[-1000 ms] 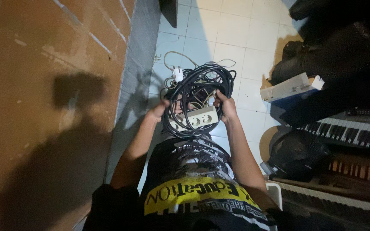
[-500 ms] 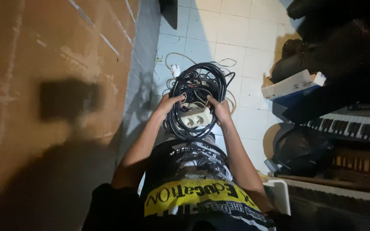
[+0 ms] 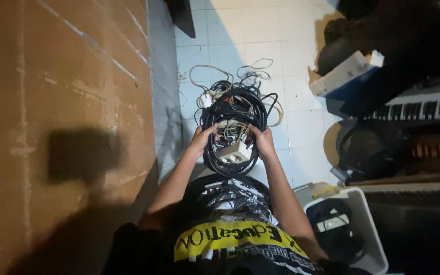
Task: The person places bundles of black power cables into a white bin and سپس winds a white power strip cable by hand before placing it into the same bin.
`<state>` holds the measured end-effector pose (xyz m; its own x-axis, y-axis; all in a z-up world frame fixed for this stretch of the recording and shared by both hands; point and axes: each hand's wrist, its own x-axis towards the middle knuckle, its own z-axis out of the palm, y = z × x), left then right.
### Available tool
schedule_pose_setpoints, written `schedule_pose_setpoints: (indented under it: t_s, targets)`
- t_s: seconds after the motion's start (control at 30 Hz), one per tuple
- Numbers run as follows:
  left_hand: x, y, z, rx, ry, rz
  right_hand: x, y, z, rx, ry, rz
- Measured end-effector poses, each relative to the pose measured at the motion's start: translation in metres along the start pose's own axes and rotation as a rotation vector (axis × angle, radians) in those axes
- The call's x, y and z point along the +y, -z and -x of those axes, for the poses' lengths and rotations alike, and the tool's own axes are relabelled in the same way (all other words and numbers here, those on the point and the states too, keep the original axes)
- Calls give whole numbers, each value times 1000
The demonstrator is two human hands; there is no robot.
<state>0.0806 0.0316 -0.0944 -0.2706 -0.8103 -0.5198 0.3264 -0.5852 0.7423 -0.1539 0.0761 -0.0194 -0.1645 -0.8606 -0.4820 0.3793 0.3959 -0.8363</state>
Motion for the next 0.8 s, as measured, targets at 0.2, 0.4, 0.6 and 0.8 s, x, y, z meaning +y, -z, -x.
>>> schedule_pose_setpoints:
  t_s: [0.2,0.4,0.6,0.8]
  targets:
    - [1,-24,5,-93,-144,2,-7,12,15,51,94,50]
    - [-26,-57,15,-166,-93,48,-12,53,54,112,138,35]
    - [-83,-96,38,-341,-80,-43,19,115,117,280,171,-52]
    - [-143,-135,99,-501,57,-94,78,168,214,521,171,-169]
